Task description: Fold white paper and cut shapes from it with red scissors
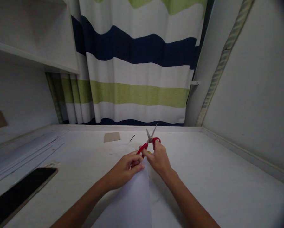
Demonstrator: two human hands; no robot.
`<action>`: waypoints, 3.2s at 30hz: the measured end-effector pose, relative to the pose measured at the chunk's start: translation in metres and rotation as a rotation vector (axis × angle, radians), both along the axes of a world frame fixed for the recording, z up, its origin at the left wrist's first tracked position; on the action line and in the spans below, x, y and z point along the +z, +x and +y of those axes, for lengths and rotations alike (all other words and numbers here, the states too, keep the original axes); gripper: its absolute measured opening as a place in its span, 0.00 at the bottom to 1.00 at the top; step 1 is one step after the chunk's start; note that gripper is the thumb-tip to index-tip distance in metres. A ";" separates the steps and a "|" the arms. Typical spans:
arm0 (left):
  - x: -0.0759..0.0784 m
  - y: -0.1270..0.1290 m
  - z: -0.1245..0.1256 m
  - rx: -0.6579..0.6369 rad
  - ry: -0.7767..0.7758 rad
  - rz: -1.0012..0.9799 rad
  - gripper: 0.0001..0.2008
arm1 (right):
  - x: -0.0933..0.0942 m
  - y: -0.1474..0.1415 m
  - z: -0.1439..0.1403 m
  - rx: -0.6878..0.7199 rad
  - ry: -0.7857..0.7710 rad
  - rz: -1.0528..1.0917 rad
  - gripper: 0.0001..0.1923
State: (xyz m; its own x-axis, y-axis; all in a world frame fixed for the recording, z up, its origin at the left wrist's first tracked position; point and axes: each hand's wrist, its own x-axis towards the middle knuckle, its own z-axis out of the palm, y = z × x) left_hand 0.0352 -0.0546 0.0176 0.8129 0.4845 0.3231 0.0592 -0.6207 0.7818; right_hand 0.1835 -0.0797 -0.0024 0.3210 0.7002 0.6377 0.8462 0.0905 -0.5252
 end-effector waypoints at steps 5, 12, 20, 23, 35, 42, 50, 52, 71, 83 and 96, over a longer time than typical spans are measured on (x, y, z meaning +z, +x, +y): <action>-0.003 0.003 -0.002 -0.062 -0.139 -0.084 0.06 | -0.006 -0.005 0.002 0.089 -0.105 0.114 0.11; 0.005 -0.001 0.003 0.040 -0.164 -0.214 0.06 | 0.008 0.019 -0.001 0.021 0.029 0.350 0.17; 0.012 -0.016 0.026 0.445 -0.246 -0.275 0.12 | 0.021 0.024 -0.033 0.941 -0.600 0.836 0.25; 0.011 -0.018 0.031 0.518 -0.205 -0.302 0.13 | 0.018 0.025 -0.041 0.968 -0.768 0.744 0.27; 0.010 -0.020 0.035 0.616 -0.125 -0.263 0.13 | 0.021 0.017 -0.041 1.013 -0.920 0.771 0.26; 0.010 -0.020 0.036 0.621 -0.157 -0.284 0.13 | 0.021 0.013 -0.039 1.008 -1.002 0.748 0.29; 0.009 -0.016 0.030 0.625 -0.218 -0.316 0.13 | 0.012 0.003 -0.034 1.099 -0.901 0.855 0.28; 0.008 -0.015 0.029 0.591 -0.270 -0.328 0.13 | 0.013 0.001 -0.035 1.093 -0.865 0.824 0.28; 0.004 -0.005 0.011 0.564 -0.342 -0.349 0.11 | 0.006 -0.009 -0.030 0.750 -0.636 0.537 0.29; 0.003 -0.003 0.007 0.549 -0.301 -0.342 0.12 | 0.003 -0.007 -0.030 0.751 -0.600 0.517 0.29; 0.002 -0.002 0.007 0.535 -0.280 -0.332 0.12 | -0.001 -0.006 -0.029 0.802 -0.601 0.564 0.30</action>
State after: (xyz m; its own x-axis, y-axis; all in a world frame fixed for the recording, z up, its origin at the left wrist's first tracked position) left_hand 0.0327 -0.0481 0.0194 0.3188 0.8931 0.3175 0.0309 -0.3446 0.9382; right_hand 0.1774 -0.1083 -0.0031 -0.2213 0.9744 0.0386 0.2890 0.1034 -0.9517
